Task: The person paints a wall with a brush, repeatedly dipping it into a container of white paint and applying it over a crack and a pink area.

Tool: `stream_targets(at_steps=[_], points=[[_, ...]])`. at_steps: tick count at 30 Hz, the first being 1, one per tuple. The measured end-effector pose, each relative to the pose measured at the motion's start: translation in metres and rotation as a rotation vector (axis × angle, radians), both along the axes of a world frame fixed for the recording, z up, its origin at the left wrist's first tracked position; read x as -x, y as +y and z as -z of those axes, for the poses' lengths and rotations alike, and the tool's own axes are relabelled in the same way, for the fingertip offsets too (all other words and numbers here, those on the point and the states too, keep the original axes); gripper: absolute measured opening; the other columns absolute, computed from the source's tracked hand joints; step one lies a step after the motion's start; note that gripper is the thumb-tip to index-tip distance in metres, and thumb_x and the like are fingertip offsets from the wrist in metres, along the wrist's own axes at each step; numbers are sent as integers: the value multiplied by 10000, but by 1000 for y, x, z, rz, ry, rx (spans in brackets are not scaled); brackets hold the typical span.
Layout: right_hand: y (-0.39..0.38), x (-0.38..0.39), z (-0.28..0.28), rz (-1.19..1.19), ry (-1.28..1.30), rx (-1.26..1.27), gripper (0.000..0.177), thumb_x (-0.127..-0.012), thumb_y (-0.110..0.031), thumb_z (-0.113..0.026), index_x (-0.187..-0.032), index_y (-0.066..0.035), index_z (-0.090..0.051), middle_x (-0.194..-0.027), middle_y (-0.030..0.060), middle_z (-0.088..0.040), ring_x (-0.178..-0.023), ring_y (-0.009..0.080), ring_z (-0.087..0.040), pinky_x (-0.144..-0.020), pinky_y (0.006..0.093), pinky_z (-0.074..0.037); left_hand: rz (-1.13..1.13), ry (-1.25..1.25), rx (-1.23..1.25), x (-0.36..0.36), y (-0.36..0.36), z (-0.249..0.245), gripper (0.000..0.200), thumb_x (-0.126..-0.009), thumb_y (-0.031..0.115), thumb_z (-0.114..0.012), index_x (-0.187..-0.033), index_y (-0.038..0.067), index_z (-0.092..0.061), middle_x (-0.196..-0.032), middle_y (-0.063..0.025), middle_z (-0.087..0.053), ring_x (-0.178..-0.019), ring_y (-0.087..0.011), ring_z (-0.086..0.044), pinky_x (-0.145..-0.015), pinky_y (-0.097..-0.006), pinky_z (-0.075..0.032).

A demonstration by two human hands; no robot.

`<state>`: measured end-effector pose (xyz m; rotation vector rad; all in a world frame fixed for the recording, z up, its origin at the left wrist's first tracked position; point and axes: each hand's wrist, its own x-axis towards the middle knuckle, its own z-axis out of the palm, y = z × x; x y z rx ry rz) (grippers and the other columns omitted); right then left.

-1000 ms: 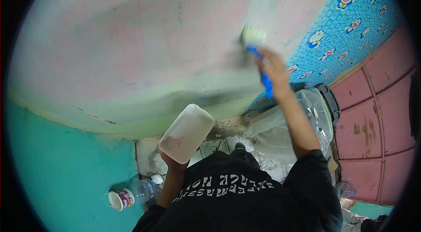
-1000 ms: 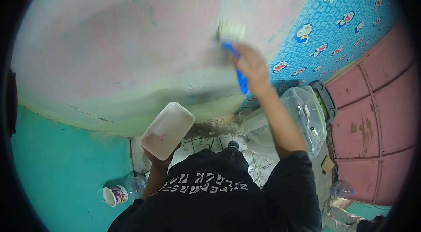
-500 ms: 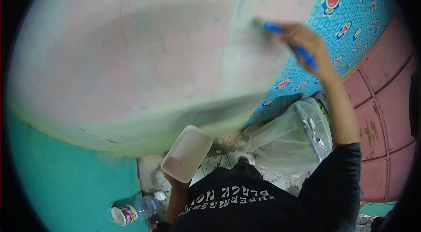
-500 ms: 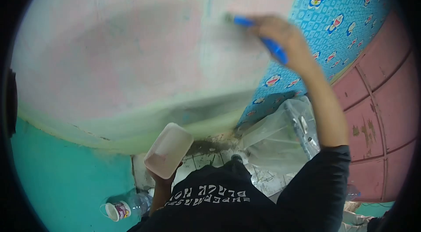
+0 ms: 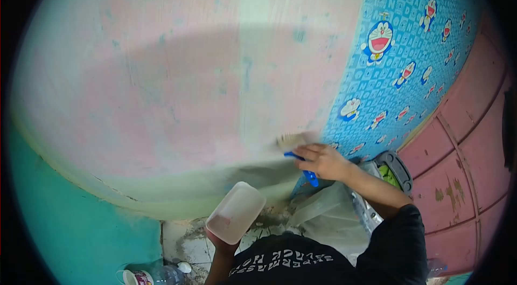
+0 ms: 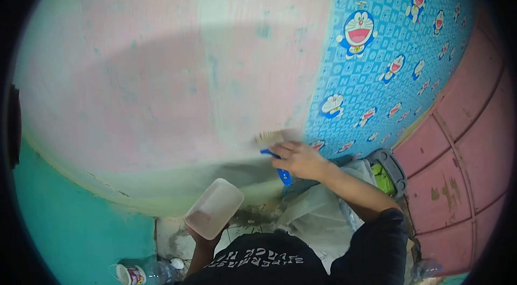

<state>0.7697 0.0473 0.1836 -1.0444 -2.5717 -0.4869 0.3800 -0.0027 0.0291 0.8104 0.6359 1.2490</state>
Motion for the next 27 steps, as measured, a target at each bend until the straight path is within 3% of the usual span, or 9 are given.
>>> stream_targets(at_steps=[1,3,6,9,14,17,20,24,27], points=[[2,-10,-7,15,88,47,337,-758,-82,-705,-1095,-90,-681,-1291,148,-672,-1136,339,-678,-929,438,-579,-8,104,-68,-8,-2,-7,737,-863,242,-785,-1448,2,-406,-1365,-209,-541,-1205,-374,-615,-921,-555,-602],[10,-30,-36,40,266,131,317,-764,-41,-704,-1076,-91,-687,-1236,144,-687,-1107,337,-683,-905,427,-580,80,-596,329,-15,-1,7,759,-846,255,-797,-1450,2,-412,-1363,-205,-550,-1191,-369,-625,-915,-546,-605],[22,-54,-139,-78,544,61,311,-804,27,-706,-1101,-63,-707,-1156,134,-716,-1101,348,-683,-889,420,-576,45,-395,256,-37,-7,1,859,-741,169,-896,-1443,2,-429,-1352,-177,-581,-1184,-339,-638,-927,-512,-602],[21,-77,-238,-108,599,-106,171,-907,-94,-722,-1070,-46,-745,-1101,122,-761,-993,268,-742,-890,358,-567,-148,287,-108,-73,-12,-16,910,-644,140,-977,-1396,-1,-485,-1262,-138,-645,-1138,-276,-662,-926,-458,-594],[19,-90,-344,-92,457,-775,147,-885,-56,-757,-1030,-80,-771,-997,82,-775,-894,206,-745,-756,299,-571,-218,215,-99,-110,-16,-14,924,-594,99,-995,-1372,5,-505,-1225,-126,-655,-1097,-254,-675,-894,-434,-600],[31,-103,-329,-152,215,-1014,252,-828,-50,-757,-1066,-132,-763,-1047,100,-770,-936,276,-744,-807,347,-592,-213,154,-65,-122,-19,-14,861,-631,53,-952,-1368,10,-509,-1213,-128,-649,-1086,-281,-679,-845,-460,-615],[27,-94,-249,-11,9,-825,352,-775,-102,-744,-1125,-110,-713,-1214,150,-695,-1080,335,-692,-884,437,-581,-65,-335,230,-125,-18,-25,711,-754,121,-853,-1365,8,-509,-1204,-148,-639,-1076,-334,-681,-780,-502,-626],[4,-79,-152,-128,-72,-462,267,-816,-118,-660,-1080,-87,-688,-1201,176,-660,-1106,328,-659,-899,424,-576,-93,-323,181,-122,-9,15,603,-896,309,-676,-1368,-20,-496,-1208,-194,-627,-1057,-398,-684,-742,-548,-632],[-2,-76,-152,-141,-78,-117,287,-799,-96,-661,-1085,-86,-684,-1238,153,-665,-1128,314,-659,-903,416,-573,-45,-464,248,-124,-10,6,597,-900,293,-669,-1359,-49,-499,-1221,-216,-629,-1031,-407,-694,-752,-554,-637]])
